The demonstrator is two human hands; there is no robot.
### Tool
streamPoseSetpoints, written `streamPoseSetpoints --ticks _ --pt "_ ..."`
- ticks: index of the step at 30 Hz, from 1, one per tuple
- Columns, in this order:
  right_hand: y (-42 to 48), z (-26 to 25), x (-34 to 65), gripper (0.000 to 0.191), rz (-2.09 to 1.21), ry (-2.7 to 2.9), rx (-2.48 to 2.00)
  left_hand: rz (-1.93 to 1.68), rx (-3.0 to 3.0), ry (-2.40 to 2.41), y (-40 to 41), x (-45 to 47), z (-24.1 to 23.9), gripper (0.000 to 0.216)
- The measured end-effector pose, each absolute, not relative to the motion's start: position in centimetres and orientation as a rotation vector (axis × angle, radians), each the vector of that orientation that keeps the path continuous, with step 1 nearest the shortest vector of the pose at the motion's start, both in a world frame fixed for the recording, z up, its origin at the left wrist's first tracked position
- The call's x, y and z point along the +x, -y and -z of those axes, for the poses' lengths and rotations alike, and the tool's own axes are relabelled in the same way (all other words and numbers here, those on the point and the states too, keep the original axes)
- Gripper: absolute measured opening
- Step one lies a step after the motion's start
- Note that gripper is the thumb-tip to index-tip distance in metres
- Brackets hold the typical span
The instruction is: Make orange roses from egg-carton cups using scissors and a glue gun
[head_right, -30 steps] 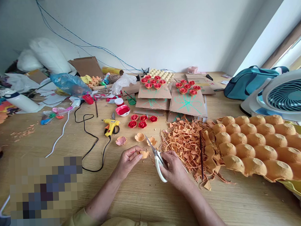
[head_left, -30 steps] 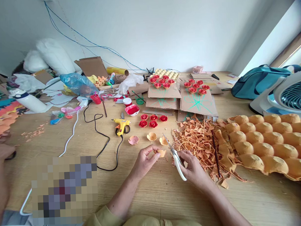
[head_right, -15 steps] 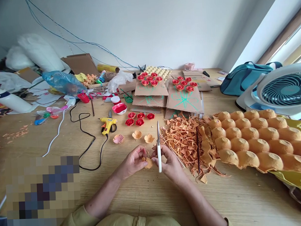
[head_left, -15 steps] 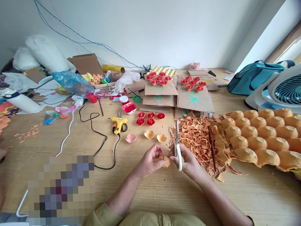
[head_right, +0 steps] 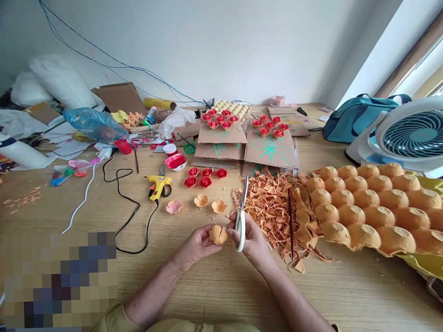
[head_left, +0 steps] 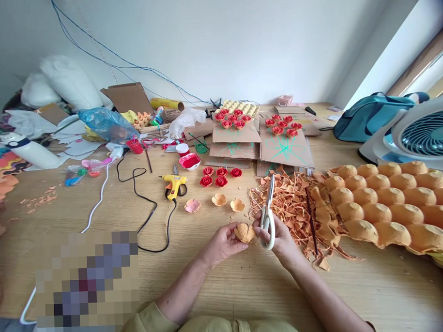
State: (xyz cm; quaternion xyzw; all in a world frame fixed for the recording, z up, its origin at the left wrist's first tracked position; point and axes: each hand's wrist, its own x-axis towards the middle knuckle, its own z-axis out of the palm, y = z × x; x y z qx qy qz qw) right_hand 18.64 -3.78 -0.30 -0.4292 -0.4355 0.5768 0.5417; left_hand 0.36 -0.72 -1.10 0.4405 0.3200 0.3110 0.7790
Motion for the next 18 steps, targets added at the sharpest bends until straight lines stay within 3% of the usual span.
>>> streamPoseSetpoints --ticks 7,18 --pt "4.0 0.2 18.1 0.041 -1.328 1.009 -1.031 -0.783 0.698 -0.644 0.5 -0.1 1.6 0.029" --pt "4.7 1.5 17.0 0.032 -1.093 1.191 -1.071 -0.781 0.583 -0.626 1.7 1.6 1.4 0.043"
